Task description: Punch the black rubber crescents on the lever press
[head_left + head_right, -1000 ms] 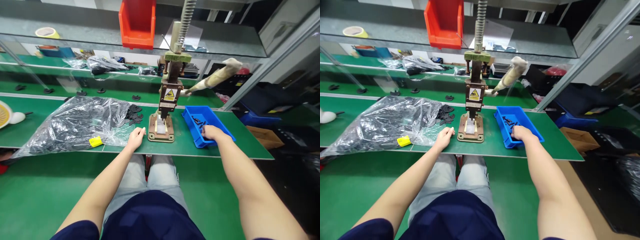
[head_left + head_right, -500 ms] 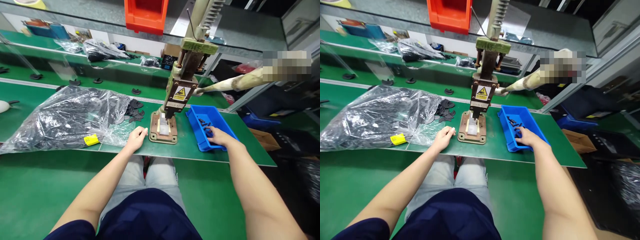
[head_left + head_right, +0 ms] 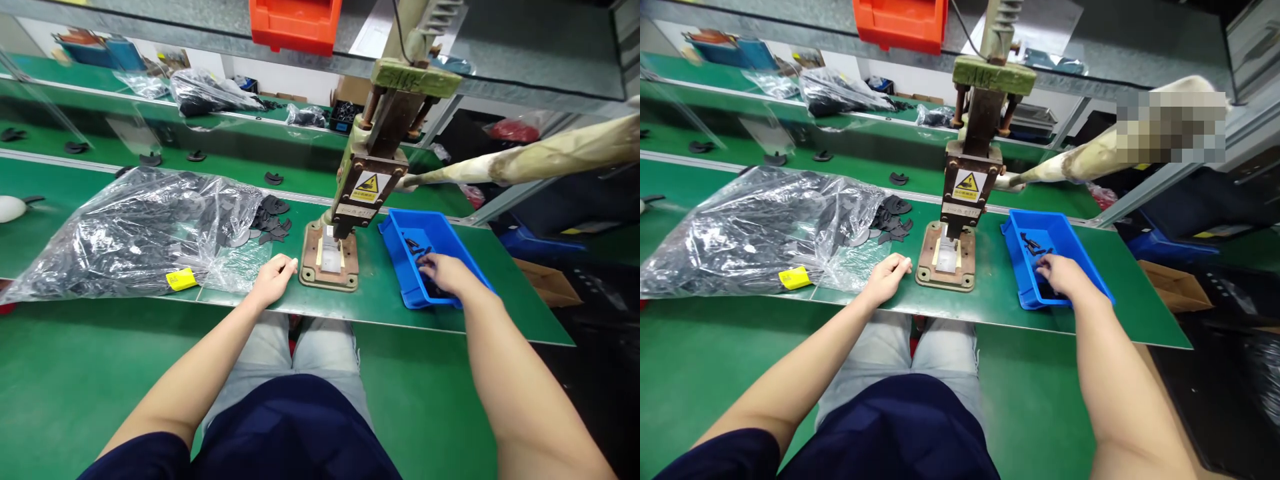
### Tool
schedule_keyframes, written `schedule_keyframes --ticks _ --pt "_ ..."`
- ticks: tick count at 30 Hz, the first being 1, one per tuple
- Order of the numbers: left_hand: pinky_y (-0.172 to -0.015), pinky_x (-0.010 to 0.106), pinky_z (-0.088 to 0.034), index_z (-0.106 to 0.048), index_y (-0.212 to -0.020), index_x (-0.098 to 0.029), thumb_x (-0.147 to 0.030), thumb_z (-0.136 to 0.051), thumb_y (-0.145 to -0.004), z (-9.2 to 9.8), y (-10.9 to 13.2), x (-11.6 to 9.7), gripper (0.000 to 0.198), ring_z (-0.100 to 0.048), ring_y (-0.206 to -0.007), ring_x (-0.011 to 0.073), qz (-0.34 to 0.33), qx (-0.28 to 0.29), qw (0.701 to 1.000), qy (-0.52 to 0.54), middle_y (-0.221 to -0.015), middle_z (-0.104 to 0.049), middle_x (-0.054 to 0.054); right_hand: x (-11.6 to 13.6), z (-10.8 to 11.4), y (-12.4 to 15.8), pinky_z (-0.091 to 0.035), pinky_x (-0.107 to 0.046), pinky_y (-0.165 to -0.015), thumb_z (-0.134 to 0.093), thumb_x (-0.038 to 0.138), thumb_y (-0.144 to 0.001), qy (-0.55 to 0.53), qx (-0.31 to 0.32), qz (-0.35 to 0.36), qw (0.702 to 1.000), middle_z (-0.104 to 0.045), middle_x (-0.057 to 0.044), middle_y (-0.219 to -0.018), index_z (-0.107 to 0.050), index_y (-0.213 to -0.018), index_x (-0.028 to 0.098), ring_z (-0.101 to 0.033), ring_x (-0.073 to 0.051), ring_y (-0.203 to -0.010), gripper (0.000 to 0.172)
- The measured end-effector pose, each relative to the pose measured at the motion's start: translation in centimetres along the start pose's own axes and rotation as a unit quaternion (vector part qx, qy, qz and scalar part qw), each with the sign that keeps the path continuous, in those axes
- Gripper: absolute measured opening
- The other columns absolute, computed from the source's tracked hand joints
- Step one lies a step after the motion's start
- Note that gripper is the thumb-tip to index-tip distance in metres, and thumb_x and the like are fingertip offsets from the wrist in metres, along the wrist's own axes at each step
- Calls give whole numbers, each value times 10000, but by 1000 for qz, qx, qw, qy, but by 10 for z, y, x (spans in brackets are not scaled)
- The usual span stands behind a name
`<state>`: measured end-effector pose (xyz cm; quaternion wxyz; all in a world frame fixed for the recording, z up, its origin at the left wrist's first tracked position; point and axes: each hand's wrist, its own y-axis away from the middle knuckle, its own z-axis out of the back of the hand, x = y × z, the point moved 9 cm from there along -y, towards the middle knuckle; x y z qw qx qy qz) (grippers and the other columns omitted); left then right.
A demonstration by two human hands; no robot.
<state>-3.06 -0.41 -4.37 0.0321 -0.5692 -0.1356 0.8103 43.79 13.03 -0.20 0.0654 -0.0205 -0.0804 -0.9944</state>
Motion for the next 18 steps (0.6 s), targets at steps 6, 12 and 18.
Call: schedule_keyframes --ticks 6,12,18 --pt "-902 354 -535 -680 -766 -225 -560 -547 -1067 4 -1 5 470 -674 -911 199 -14 -17 1000 5 -900 -701 52 -11 52 51 -605 -348 -873 -603 411 -1002 -203 -235 -48 949 -798 -166 -1105 -704 -1233 204 -770 -219 -917 326" --pt "-865 364 -559 -662 -905 -233 -470 -619 -1051 4 15 -28 282 -678 -939 203 -75 -38 996 7 -989 -696 62 83 27 119 -571 -274 -541 -784 545 -895 -545 -325 -13 773 -679 22 -692 -647 -926 223 -658 -135 -545 351" --pt "-846 384 -597 -650 -1284 -277 -355 -757 -982 -22 54 -102 330 -698 -931 202 -177 66 982 23 -1073 -715 70 212 -40 133 -577 -241 -521 -800 545 -891 -709 -140 43 690 -692 38 -721 -702 -919 243 -672 -105 -567 319"
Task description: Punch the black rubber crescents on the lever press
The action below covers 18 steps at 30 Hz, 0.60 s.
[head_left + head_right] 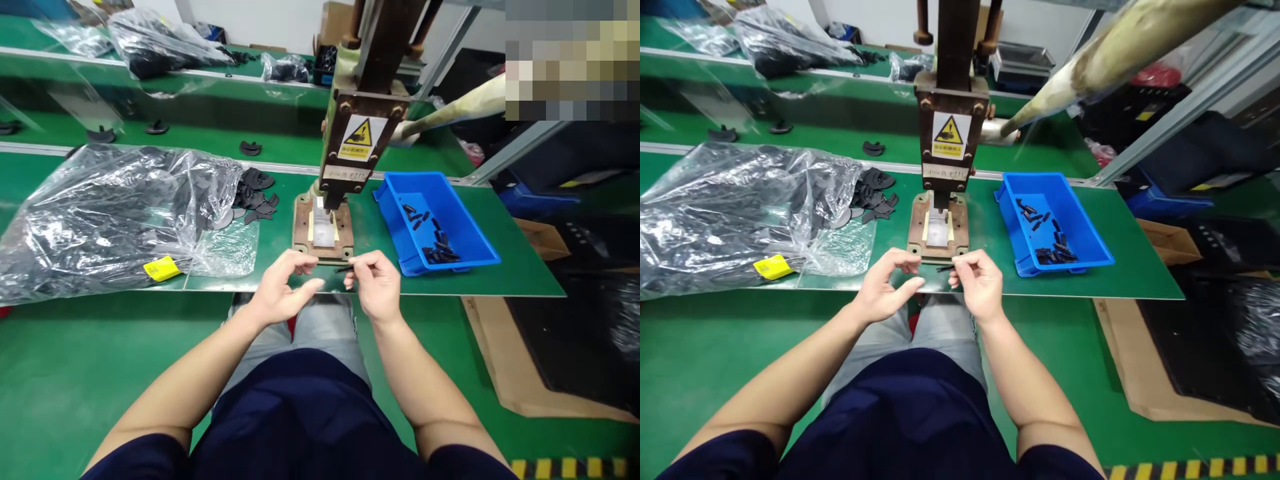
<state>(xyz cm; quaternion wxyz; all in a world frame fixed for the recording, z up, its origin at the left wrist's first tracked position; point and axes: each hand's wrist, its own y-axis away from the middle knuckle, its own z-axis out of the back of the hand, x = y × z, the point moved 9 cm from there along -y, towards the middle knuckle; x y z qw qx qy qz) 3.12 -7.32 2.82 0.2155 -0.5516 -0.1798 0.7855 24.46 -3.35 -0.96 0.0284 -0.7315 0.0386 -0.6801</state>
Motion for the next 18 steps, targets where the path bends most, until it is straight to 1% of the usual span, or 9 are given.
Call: schedule_keyframes --ticks 1,3,6,11,15,17,18 --pt "-848 388 -605 -655 -1286 -277 -351 -758 -983 -3 1 -7 329 -707 -940 206 -5 11 1000 1 -1071 -724 71 -5 -12 5 -586 -247 -529 -797 552 -892 -8 18 -12 1000 -691 39 -716 -706 -924 250 -672 -107 -569 317" --pt "-848 390 -618 -677 -1242 -271 -340 -742 -995 -5 3 -14 265 -722 -952 211 -8 16 1000 -2 -1051 -740 71 -12 -29 12 -593 -263 -526 -792 585 -884 -12 48 -33 998 -682 40 -693 -705 -915 260 -658 -111 -552 338" --pt "-842 382 -623 -702 -1160 -263 -317 -737 -1001 -1 5 -15 172 -734 -945 208 -11 0 1000 -9 -1022 -755 69 -16 -41 17 -598 -288 -522 -785 625 -873 -13 71 -49 996 -673 40 -670 -700 -907 264 -639 -119 -532 373" --pt "-839 371 -624 -711 -1147 -267 -285 -754 -989 -1 9 -15 165 -740 -923 199 -18 5 1000 -4 -999 -770 63 -24 -41 19 -598 -297 -530 -789 605 -878 -23 69 -54 996 -682 34 -686 -702 -903 265 -649 -128 -549 351" --pt "-823 377 -628 -734 -1133 -268 -315 -751 -993 -4 11 -16 148 -749 -914 208 -21 10 1000 -9 -982 -782 68 -31 -39 24 -596 -301 -537 -781 591 -889 -29 72 -54 996 -680 35 -691 -704 -914 276 -653 -135 -563 326" --pt "-823 382 -627 -754 -1115 -277 -322 -738 -1001 -4 7 -13 123 -753 -910 211 -26 20 999 -24 -986 -790 68 -30 -38 22 -603 -303 -562 -755 596 -910 -11 86 -55 995 -688 28 -709 -705 -937 268 -663 -136 -588 333" --pt "-829 383 -626 -763 -1104 -280 -324 -726 -1009 -2 3 -8 112 -755 -913 212 -28 24 999 -37 -996 -795 67 -26 -35 18 -612 -304 -590 -744 594 -920 8 91 -47 995 -704 19 -749 -711 -965 263 -677 -137 -625 336"
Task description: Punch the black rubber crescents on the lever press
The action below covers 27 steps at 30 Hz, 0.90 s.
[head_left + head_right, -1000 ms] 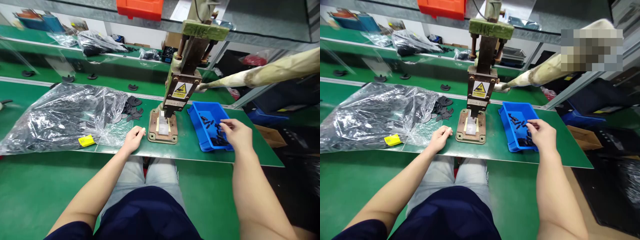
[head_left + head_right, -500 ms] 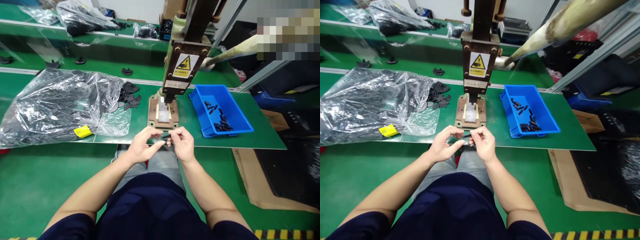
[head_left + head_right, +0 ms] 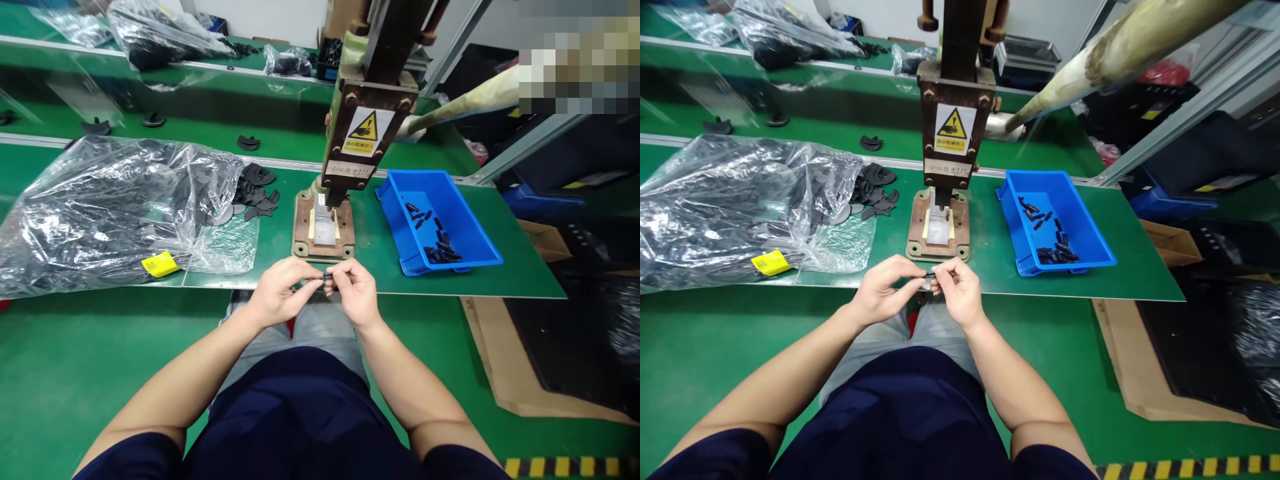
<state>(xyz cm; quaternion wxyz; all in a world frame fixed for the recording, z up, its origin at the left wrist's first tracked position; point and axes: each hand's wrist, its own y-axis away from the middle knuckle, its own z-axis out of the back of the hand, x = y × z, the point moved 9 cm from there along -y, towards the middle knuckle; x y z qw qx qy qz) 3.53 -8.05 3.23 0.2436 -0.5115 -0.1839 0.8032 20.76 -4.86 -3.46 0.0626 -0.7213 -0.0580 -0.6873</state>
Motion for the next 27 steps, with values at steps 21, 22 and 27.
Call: schedule_keyframes --ticks 21,22,27 --pt "-995 414 -535 -828 -1124 -242 -208 -577 -978 -26 -119 107 292 -688 -1045 276 -51 167 953 -248 -1074 -745 103 284 46 -25 -640 -426 -745 -730 583 -926 130 -126 501 846 -514 23 -701 -613 -804 312 -597 -163 -659 320" --pt "-986 414 -540 -825 -1139 -238 -221 -560 -997 -27 -119 106 301 -690 -1044 275 -56 172 949 -258 -1087 -749 106 271 46 -19 -641 -453 -778 -745 534 -913 134 -120 496 849 -524 22 -685 -581 -744 305 -601 -172 -666 329" --pt "-1002 420 -557 -807 -1190 -245 -270 -509 -1056 -28 -116 100 329 -702 -1103 270 -50 183 942 -277 -1184 -761 106 211 47 5 -595 -540 -1006 -757 389 -884 189 -97 564 798 -587 79 -625 -527 -643 259 -667 -155 -716 357"
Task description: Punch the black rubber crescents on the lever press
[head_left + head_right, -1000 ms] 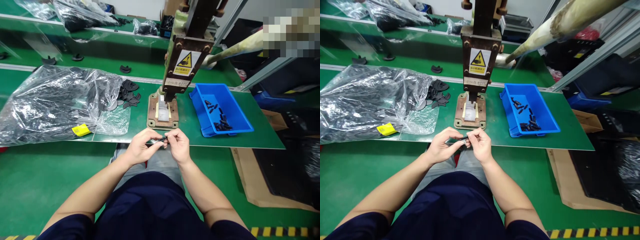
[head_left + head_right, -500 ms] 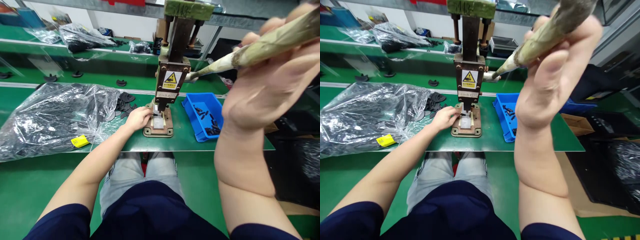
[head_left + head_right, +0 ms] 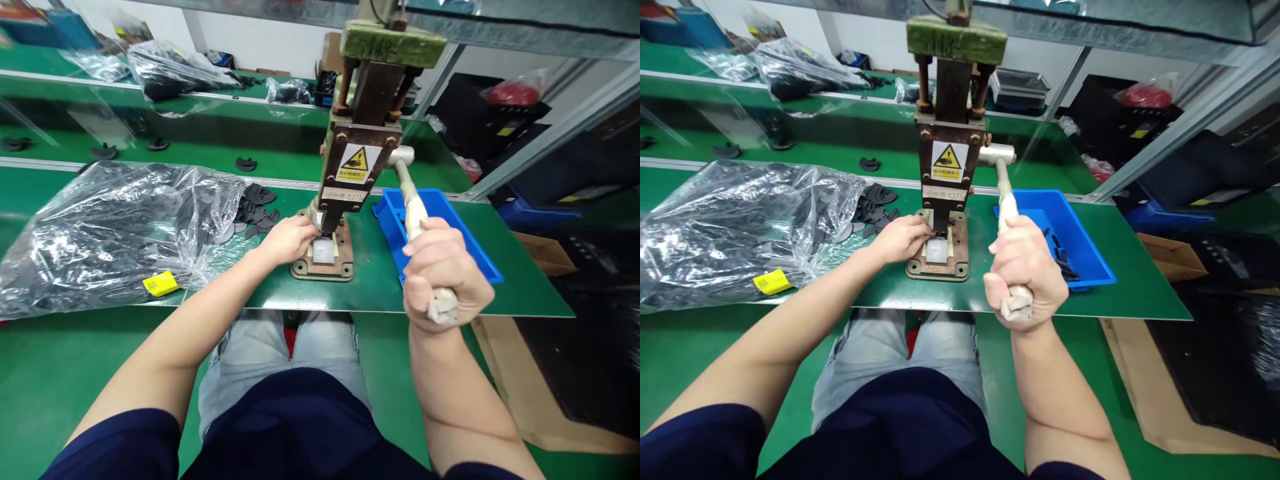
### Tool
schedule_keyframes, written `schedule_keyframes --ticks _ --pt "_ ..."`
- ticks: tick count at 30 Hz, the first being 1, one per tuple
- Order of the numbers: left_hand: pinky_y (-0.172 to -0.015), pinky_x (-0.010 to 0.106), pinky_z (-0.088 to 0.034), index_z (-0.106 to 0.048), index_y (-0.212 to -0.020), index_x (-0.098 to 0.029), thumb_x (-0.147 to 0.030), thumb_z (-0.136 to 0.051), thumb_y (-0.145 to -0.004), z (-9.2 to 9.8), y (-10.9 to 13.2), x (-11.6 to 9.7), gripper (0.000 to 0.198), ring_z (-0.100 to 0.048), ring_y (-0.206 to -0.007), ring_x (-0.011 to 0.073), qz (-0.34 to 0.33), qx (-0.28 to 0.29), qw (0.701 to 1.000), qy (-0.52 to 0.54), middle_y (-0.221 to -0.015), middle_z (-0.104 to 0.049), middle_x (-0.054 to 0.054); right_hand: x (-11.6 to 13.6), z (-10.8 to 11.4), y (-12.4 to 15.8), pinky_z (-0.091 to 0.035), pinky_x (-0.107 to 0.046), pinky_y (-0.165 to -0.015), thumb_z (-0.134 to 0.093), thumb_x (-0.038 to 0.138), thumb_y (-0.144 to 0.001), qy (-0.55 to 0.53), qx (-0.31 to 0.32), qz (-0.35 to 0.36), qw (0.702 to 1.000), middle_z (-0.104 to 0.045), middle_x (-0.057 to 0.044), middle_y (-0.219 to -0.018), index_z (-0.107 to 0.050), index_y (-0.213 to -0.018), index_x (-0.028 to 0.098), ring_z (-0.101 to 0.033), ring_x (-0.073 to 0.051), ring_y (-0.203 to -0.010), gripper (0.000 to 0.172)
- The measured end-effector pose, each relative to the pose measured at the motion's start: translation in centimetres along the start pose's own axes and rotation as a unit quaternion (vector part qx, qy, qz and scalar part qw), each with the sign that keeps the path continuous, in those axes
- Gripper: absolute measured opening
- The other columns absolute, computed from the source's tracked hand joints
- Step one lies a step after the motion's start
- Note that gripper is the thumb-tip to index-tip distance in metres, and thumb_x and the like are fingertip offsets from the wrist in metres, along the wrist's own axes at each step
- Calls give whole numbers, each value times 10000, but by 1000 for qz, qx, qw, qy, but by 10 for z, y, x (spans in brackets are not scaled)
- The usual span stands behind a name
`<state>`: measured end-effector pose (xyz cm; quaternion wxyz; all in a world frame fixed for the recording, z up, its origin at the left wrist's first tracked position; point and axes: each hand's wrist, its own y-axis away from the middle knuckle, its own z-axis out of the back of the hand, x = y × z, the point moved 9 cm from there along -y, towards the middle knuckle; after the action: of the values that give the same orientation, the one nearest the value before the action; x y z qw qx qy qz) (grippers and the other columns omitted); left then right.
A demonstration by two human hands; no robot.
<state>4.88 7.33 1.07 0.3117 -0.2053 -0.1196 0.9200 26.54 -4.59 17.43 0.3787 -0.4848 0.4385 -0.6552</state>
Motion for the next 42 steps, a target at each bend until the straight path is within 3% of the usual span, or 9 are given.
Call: schedule_keyframes --ticks 4,10,13,16,20,25,34,42 --pt "-1061 405 -546 -752 -1301 -235 -301 -494 -1079 9 11 10 346 -695 -1190 260 35 25 999 -12 -1279 -757 98 -11 3 19 -577 -534 -1009 -773 332 -849 -10 -28 36 999 -622 71 -625 -528 -629 242 -680 -148 -732 342" --pt "-1016 429 -549 -735 -1229 -185 -339 -602 -1021 51 65 103 291 -701 -1181 324 262 58 952 -145 -1216 -770 143 -14 1 22 -565 -557 -991 -772 311 -830 -23 -58 41 997 -604 65 -623 -477 -612 230 -674 -161 -739 376" --pt "-1010 416 -546 -729 -1258 -188 -382 -628 -1007 50 82 127 333 -702 -1191 325 279 109 941 -158 -1223 -767 140 -14 1 24 -561 -545 -971 -768 328 -838 -25 -88 44 995 -576 64 -607 -450 -604 219 -662 -152 -723 410" --pt "-1035 412 -534 -731 -1299 -192 -437 -628 -1008 40 85 126 394 -696 -1217 324 254 145 941 -168 -1283 -746 138 -14 2 25 -560 -547 -967 -773 344 -844 -25 -102 44 993 -569 60 -597 -457 -608 218 -658 -153 -719 415" --pt "-1005 393 -540 -752 -1187 -186 -478 -642 -998 30 83 114 364 -712 -1161 312 228 162 944 -174 -1213 -748 125 -15 1 24 -561 -559 -992 -778 352 -849 -22 -79 36 996 -583 56 -601 -486 -615 226 -674 -161 -736 395" --pt "-943 369 -552 -706 -1203 -170 -405 -601 -1011 30 80 103 322 -728 -1097 289 200 179 947 -178 -1186 -748 132 -14 1 23 -566 -573 -989 -774 368 -858 -17 -81 34 996 -572 63 -597 -469 -623 228 -665 -163 -729 409" --pt "-922 412 -558 -653 -1349 -148 -261 -430 -1062 29 81 119 381 -731 -1082 317 201 201 936 -209 -1198 -730 183 -11 -1 23 -560 -562 -992 -764 360 -891 -20 -80 39 996 -570 62 -625 -466 -642 218 -667 -150 -751 413" --pt "-904 390 -559 -560 -1511 -232 -248 -462 -1054 54 73 89 468 -718 -1101 293 172 140 962 -158 -1302 -675 135 -11 -1 24 -558 -557 -990 -762 377 -886 -25 -99 33 994 -571 63 -614 -447 -627 214 -656 -150 -746 439"
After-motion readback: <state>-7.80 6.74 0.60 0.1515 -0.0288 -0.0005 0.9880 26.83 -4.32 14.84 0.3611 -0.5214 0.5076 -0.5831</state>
